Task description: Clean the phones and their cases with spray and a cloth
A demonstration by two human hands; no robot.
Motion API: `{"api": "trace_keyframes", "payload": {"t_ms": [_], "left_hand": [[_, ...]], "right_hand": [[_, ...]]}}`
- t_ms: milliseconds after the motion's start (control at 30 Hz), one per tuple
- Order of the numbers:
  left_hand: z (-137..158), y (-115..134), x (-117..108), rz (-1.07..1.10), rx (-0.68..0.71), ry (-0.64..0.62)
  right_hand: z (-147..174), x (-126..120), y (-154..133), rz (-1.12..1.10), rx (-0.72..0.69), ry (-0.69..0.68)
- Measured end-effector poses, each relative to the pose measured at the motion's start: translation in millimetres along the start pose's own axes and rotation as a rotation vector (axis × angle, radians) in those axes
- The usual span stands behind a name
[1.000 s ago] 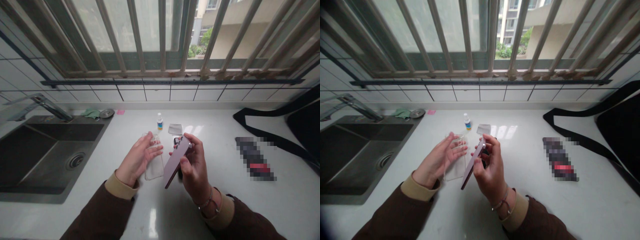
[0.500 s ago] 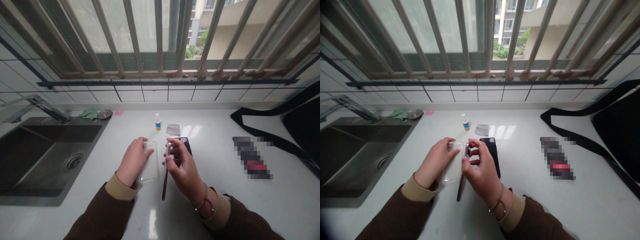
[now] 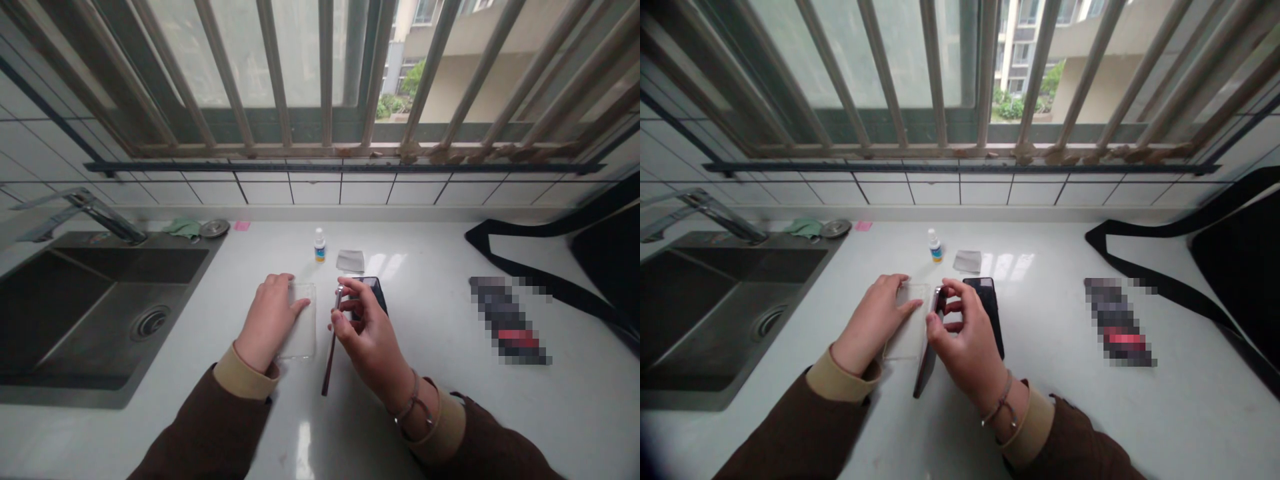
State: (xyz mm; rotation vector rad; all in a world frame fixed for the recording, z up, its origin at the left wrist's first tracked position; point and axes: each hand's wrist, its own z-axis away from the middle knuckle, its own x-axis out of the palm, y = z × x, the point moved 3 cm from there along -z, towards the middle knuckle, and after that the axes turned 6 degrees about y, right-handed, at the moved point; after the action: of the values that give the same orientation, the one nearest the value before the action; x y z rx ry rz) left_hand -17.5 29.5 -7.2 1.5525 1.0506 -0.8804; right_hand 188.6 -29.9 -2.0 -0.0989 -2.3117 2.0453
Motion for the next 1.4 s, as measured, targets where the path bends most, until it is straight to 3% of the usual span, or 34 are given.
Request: {"api": "trace_keyframes", "payload": {"t_ms": [167, 233, 300, 467, 567, 900, 1033, 1133, 1300, 1400], "left_hand": [[0, 9, -11, 0.03, -0.001, 0.082], [0, 17, -19, 0.141, 0.019, 0.148], [2, 26, -24, 0.355, 0.029, 0.121], [24, 58, -16, 0.973, 0.2, -0.428], [36, 69, -10, 1.109, 0.222, -0.566], [37, 72, -10, 1.245, 0.162, -0.592], [35, 67, -7, 1.273, 0.03, -0.569], [34, 66, -4, 1.413, -0.098, -0.557], [36, 70, 1, 1.61, -0.295, -0.598], [36, 70, 2, 1.529, -0.296, -0.567]], "right_hand": [[1, 0, 1, -0.021, -0.001, 0.005], [2, 0, 0, -0.044, -0.014, 0.004], [2, -1, -3, -0.078, -0.04, 0.021], [2, -8, -14, -0.152, -0.125, 0.155], [2, -9, -16, -0.181, -0.11, 0.18], [0, -8, -9, -0.105, -0.108, 0.181], [-6, -11, -10, 0.039, -0.16, 0.14], [-11, -17, -9, 0.158, -0.173, 0.147], [-17, -19, -6, 0.219, -0.066, 0.136], [-17, -15, -8, 0.173, 0.017, 0.09]]}}
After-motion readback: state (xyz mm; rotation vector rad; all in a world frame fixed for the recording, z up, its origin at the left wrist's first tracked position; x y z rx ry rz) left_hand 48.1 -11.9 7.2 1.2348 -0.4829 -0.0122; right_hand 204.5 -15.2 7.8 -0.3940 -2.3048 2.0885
